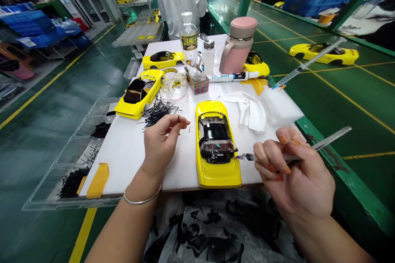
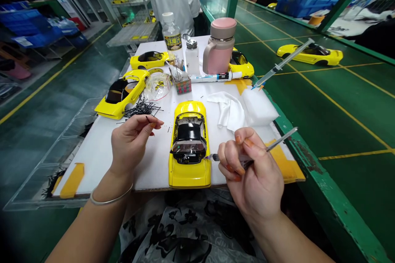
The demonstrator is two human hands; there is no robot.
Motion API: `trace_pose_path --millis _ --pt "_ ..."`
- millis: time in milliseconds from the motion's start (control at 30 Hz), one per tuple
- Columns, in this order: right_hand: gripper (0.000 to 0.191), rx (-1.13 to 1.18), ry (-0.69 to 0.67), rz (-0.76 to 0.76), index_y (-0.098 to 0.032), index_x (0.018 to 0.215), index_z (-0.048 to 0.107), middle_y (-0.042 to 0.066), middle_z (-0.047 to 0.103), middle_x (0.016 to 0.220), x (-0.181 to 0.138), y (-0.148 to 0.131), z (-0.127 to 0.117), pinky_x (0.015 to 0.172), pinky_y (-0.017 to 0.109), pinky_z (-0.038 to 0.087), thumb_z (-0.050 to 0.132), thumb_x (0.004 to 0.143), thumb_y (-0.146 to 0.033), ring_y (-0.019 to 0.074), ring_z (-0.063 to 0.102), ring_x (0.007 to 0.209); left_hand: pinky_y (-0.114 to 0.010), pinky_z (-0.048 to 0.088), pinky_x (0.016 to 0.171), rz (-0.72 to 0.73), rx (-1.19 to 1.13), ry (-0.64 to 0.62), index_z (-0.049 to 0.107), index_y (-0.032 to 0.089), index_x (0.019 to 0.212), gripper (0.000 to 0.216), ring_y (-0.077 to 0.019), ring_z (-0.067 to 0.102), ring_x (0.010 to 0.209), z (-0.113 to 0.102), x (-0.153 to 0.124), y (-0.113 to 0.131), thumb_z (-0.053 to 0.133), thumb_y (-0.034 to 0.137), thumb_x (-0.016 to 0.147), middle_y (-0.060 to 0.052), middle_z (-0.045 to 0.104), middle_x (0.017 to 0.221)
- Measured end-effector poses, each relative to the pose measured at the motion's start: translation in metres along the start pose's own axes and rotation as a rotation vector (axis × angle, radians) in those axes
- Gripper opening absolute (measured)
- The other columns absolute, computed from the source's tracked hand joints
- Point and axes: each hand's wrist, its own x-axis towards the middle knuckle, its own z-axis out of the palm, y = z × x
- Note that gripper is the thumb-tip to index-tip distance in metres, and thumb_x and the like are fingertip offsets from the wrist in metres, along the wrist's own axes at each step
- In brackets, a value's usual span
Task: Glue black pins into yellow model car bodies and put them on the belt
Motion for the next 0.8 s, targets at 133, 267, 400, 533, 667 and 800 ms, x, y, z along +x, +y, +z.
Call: trace_pose_path --millis 133,267,400,533,667,800 --pt "0.017 -0.055 -0.084 -0.010 -0.026 0.084 0.063 -0.006 0.023 0.050 0.000 0.001 -0.001 0.042 0.020 0.020 0.055 0.098 -0.031 0.0128 0.022 0.051 -0.024 0.059 0.068 -0.008 -0.009 0.006 0.074 0.021 0.101 0.010 -0.0145 0.075 0.082 0.000 0.000 0.001 0.066 0.021 0.096 -0.003 0.080 0.094" --pt "0.022 -0.292 -0.374 0.036 -0.024 0.091 0.068 -0.004 0.039 0.058 0.003 -0.007 -0.011 0.049 0.024 0.025 0.053 0.103 -0.035 0.0109 0.030 0.052 -0.023 0.059 0.066 -0.017 -0.013 0.014 0.074 0.020 0.100 0.009 -0.0141 0.075 0.083 0.001 0.000 0.002 0.066 0.021 0.096 -0.003 0.080 0.094" --pt "0.026 -0.521 -0.776 0.043 -0.018 0.096 0.075 0.001 0.055 0.070 0.015 -0.022 -0.024 0.054 0.026 0.032 0.062 0.101 -0.040 0.0114 0.044 0.059 -0.022 0.058 0.065 -0.041 0.005 0.034 0.074 0.020 0.099 0.009 -0.0137 0.075 0.082 0.000 0.000 0.003 0.066 0.021 0.095 -0.002 0.080 0.094" --pt "0.027 -0.333 -0.503 -0.106 -0.022 0.090 0.076 -0.004 0.038 0.051 0.030 -0.028 -0.030 0.050 0.026 0.029 0.062 0.100 -0.043 0.0125 0.034 0.052 -0.021 0.057 0.066 -0.054 0.045 0.028 0.075 0.022 0.099 0.008 -0.0126 0.074 0.081 -0.001 0.000 0.003 0.067 0.021 0.095 -0.001 0.080 0.094" --pt "0.027 -0.087 -0.282 -0.131 -0.024 0.078 0.068 -0.005 0.024 0.049 0.038 -0.016 -0.033 0.041 0.019 0.021 0.060 0.098 -0.041 0.0134 0.024 0.050 -0.020 0.058 0.066 -0.088 0.056 0.031 0.075 0.022 0.098 0.007 -0.0126 0.075 0.083 -0.001 -0.001 0.003 0.069 0.024 0.095 -0.001 0.080 0.093" --pt "0.028 0.057 -0.248 -0.125 -0.023 0.076 0.068 -0.006 0.021 0.050 0.040 0.001 -0.038 0.040 0.017 0.019 0.058 0.098 -0.038 0.0125 0.021 0.050 -0.020 0.058 0.069 -0.093 0.084 0.033 0.075 0.022 0.099 0.007 -0.0117 0.074 0.083 -0.002 -0.001 0.004 0.070 0.026 0.096 0.000 0.081 0.093"
